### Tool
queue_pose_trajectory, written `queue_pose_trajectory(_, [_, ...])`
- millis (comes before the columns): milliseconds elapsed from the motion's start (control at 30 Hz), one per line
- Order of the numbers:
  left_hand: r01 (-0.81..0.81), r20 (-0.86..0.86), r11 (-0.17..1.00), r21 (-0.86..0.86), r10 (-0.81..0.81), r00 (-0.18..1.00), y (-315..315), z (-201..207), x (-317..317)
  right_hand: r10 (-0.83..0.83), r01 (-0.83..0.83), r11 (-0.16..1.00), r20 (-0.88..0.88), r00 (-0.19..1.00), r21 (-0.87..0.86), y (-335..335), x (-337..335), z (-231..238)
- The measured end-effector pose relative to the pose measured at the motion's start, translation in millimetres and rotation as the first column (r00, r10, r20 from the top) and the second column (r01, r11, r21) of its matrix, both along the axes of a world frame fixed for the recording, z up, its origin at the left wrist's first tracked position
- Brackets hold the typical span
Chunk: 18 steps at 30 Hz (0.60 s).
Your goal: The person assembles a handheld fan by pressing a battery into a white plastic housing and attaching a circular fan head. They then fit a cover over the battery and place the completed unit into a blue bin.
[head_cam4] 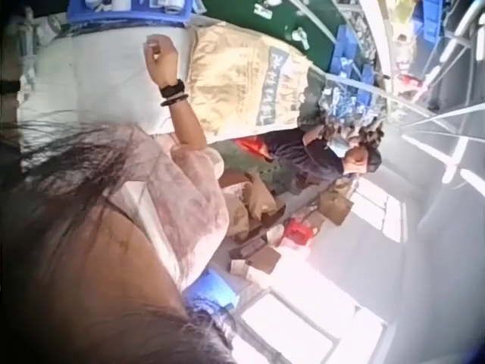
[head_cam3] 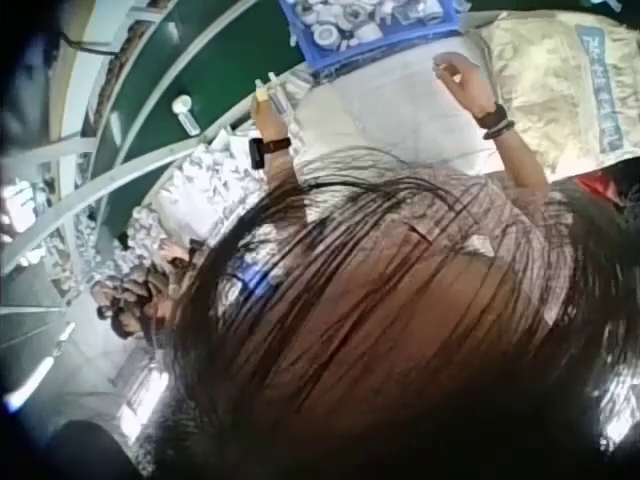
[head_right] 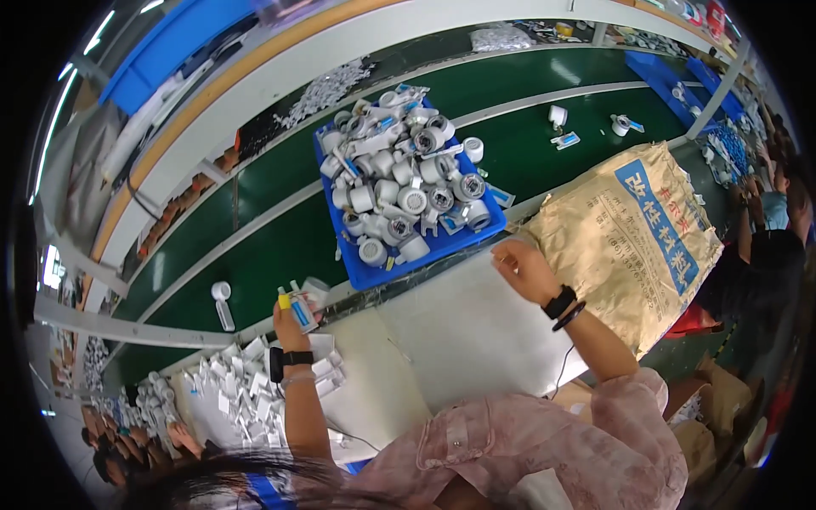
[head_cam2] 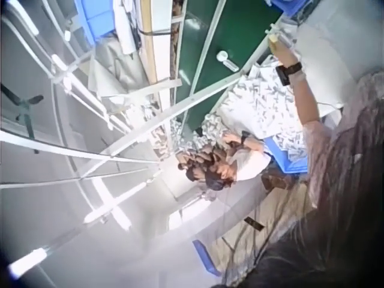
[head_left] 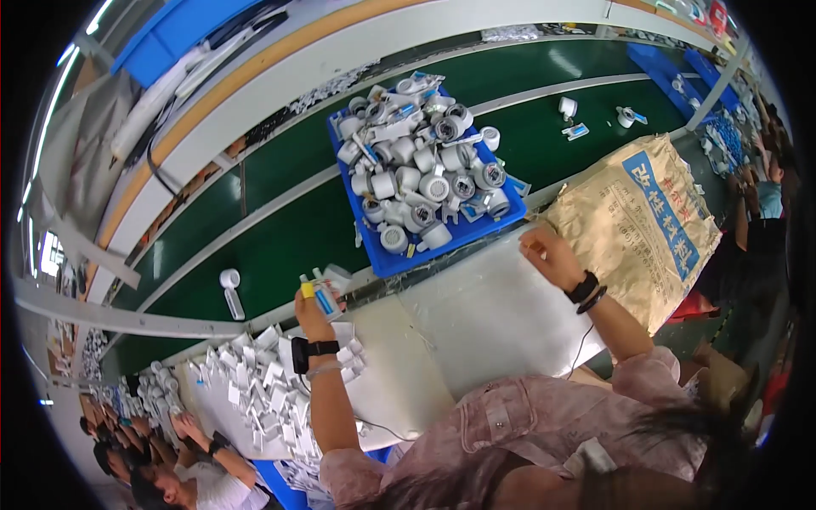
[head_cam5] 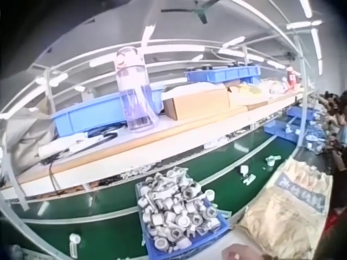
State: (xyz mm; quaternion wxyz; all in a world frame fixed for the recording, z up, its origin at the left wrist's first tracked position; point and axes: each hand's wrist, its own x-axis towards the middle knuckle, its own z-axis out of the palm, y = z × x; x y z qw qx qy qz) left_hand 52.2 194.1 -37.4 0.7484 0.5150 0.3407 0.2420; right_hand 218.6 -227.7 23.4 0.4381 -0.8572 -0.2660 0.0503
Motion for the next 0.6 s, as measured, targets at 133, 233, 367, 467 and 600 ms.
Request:
queue_pose_trajectory(133, [-0.126, 0.071, 0.989, -0.080, 0.132, 0.989, 78, -52, 47, -0.146, 0.156, 0.979, 0.076, 0.986, -0.135, -26, 101, -48])
queue_pose_trajectory(233, [-0.166, -0.388, 0.790, 0.590, 0.458, 0.800, 165, -125, 11, -0.110, 0.142, 0.955, 0.135, 0.985, -0.260, 9, 169, -83])
queue_pose_trajectory(367, [-0.175, -0.275, 0.525, 0.833, 0.667, 0.693, 126, -135, 21, -0.138, 0.183, 0.808, 0.122, 0.983, -0.560, 23, 215, -118])
queue_pose_trajectory(467, [-0.088, -0.243, 0.689, 0.720, 0.368, 0.897, 77, -151, -10, -0.138, 0.076, 0.732, -0.039, 0.990, -0.677, 36, 240, -147])
queue_pose_trajectory(600, [-0.023, -0.102, 0.695, 0.718, 0.138, 0.985, -61, -91, 1, -0.122, -0.053, 0.698, -0.192, 0.974, -0.714, 21, 246, -128])
